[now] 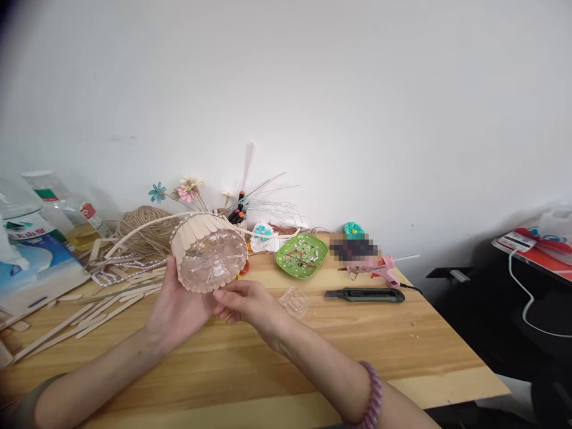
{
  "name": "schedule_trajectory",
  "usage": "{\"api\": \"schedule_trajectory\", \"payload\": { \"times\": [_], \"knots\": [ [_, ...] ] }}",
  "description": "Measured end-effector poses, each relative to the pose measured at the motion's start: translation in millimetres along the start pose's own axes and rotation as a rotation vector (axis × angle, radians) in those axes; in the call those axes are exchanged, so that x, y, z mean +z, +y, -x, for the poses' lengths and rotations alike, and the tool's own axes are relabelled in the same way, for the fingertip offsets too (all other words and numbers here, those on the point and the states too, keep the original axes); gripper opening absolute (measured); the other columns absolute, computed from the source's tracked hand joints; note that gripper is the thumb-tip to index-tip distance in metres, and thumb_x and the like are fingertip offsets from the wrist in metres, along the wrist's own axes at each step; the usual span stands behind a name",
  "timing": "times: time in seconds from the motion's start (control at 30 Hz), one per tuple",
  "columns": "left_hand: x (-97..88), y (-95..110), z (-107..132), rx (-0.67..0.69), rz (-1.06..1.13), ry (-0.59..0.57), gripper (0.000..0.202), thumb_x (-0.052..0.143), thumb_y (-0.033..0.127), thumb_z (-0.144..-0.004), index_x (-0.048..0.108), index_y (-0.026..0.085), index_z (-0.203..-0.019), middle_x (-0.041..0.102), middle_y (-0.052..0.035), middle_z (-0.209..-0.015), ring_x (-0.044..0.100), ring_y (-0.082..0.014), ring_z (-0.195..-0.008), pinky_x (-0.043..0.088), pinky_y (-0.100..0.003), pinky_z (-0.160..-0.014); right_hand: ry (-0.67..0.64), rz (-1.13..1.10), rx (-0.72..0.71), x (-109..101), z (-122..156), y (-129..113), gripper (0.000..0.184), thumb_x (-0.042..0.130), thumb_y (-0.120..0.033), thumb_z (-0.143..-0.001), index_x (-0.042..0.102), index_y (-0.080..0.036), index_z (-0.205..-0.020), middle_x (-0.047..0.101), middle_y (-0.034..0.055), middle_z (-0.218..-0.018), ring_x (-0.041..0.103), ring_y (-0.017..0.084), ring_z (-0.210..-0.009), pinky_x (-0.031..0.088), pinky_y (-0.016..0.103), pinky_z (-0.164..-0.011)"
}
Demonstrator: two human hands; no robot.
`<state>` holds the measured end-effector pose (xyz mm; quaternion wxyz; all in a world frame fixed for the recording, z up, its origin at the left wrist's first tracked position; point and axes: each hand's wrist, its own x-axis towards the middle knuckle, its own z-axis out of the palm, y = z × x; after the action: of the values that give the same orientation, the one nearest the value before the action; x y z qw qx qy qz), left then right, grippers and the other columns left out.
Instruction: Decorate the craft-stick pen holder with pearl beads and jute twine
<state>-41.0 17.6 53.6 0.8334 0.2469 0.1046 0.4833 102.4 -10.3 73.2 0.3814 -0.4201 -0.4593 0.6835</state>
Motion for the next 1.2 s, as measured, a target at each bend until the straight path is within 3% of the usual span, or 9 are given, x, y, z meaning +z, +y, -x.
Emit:
{"api": "schedule_trajectory", "payload": {
  "times": [0.07,0.17,0.33,0.47,0.6,0.73,0.83,0.97,1.2],
  "knots": [
    [0.7,0,0,0.018,0.007,0.019,0.060,0.037,0.059,-0.088,0.051,0.017,-0.128,0.062,-0.0115,-0.122,0.055,-0.0298,-0.110,0.045,-0.042,-0.090,0.049,0.028,-0.009,1,-2,2,0.038,0.073,-0.050,-0.062,0.058,-0.015,-0.063,0.049,-0.0054,-0.054,0.040,0.006,-0.050,0.030,0.021,-0.051],
    [2.5,0,-1,0.077,0.021,0.068,0.054,0.037,0.054,-0.090,0.048,0.022,-0.131,0.063,-0.0069,-0.122,0.052,-0.0264,-0.116,0.040,-0.040,-0.098,0.132,0.105,-0.044,2,-2,1,0.034,0.070,-0.047,-0.066,0.062,-0.015,-0.063,0.036,-0.0085,-0.044,0.027,0.006,-0.044,0.018,0.023,-0.045],
    [1.9,-3,0,0.105,0.013,0.045,0.051,0.039,0.051,-0.091,0.045,0.024,-0.134,0.060,-0.0047,-0.127,0.046,-0.0249,-0.124,0.033,-0.040,-0.104,0.256,0.087,-0.081,4,3,-1,0.026,0.071,-0.039,-0.066,0.068,-0.014,-0.074,0.037,-0.0090,-0.044,0.023,0.006,-0.045,0.013,0.024,-0.046],
    [-4.8,-6,1,0.128,-0.044,0.043,0.049,0.047,0.047,-0.089,0.050,0.021,-0.130,0.063,-0.0057,-0.123,0.049,-0.0252,-0.121,0.034,-0.039,-0.103,0.197,-0.027,0.009,3,-1,1,0.030,0.072,-0.042,-0.064,0.065,-0.014,-0.071,0.040,-0.0089,-0.044,0.023,0.005,-0.041,0.010,0.024,-0.045],
    [-8.7,-8,2,0.099,-0.115,-0.016,0.050,0.059,0.047,-0.082,0.056,0.019,-0.124,0.068,-0.0072,-0.114,0.055,-0.0278,-0.110,0.042,-0.040,-0.093,0.129,-0.055,0.036,1,-7,5,0.039,0.076,-0.046,-0.060,0.054,-0.014,-0.058,0.044,-0.0075,-0.048,0.028,0.003,-0.041,0.010,0.022,-0.044],
    [-6.4,-10,4,0.017,-0.165,-0.110,0.053,0.055,0.052,-0.082,0.059,0.016,-0.120,0.065,-0.0128,-0.117,0.061,-0.0258,-0.082,0.049,-0.039,-0.070,0.103,-0.079,0.022,1,-12,11,0.043,0.077,-0.047,-0.058,0.050,-0.015,-0.051,0.044,-0.0074,-0.044,0.027,0.003,-0.039,0.010,0.022,-0.044],
    [-5.4,-10,3,-0.026,-0.184,-0.132,0.063,0.053,0.058,-0.080,0.057,0.012,-0.122,0.060,-0.0175,-0.123,0.060,-0.0248,-0.074,0.049,-0.041,-0.064,0.078,-0.124,0.030,2,-15,15,0.039,0.077,-0.043,-0.057,0.051,-0.015,-0.051,0.044,-0.0075,-0.043,0.027,0.002,-0.038,0.010,0.022,-0.043],
    [-7.5,-8,3,0.015,-0.169,-0.113,0.061,0.053,0.057,-0.081,0.056,0.014,-0.124,0.059,-0.0166,-0.125,0.062,-0.0286,-0.087,0.050,-0.040,-0.069,0.069,-0.194,0.029,5,-18,18,0.031,0.073,-0.032,-0.057,0.049,-0.015,-0.050,0.041,-0.0085,-0.041,0.024,0.002,-0.038,0.007,0.023,-0.043],
    [-9.3,-7,2,0.045,-0.032,-0.053,0.052,0.045,0.048,-0.090,0.048,0.018,-0.132,0.060,-0.0090,-0.128,0.052,-0.0237,-0.117,0.039,-0.035,-0.098,0.105,-0.262,-0.106,3,-5,9,0.011,0.063,-0.022,-0.062,0.054,-0.016,-0.059,0.039,-0.0090,-0.045,0.023,0.004,-0.043,0.013,0.021,-0.044]
  ]
}}
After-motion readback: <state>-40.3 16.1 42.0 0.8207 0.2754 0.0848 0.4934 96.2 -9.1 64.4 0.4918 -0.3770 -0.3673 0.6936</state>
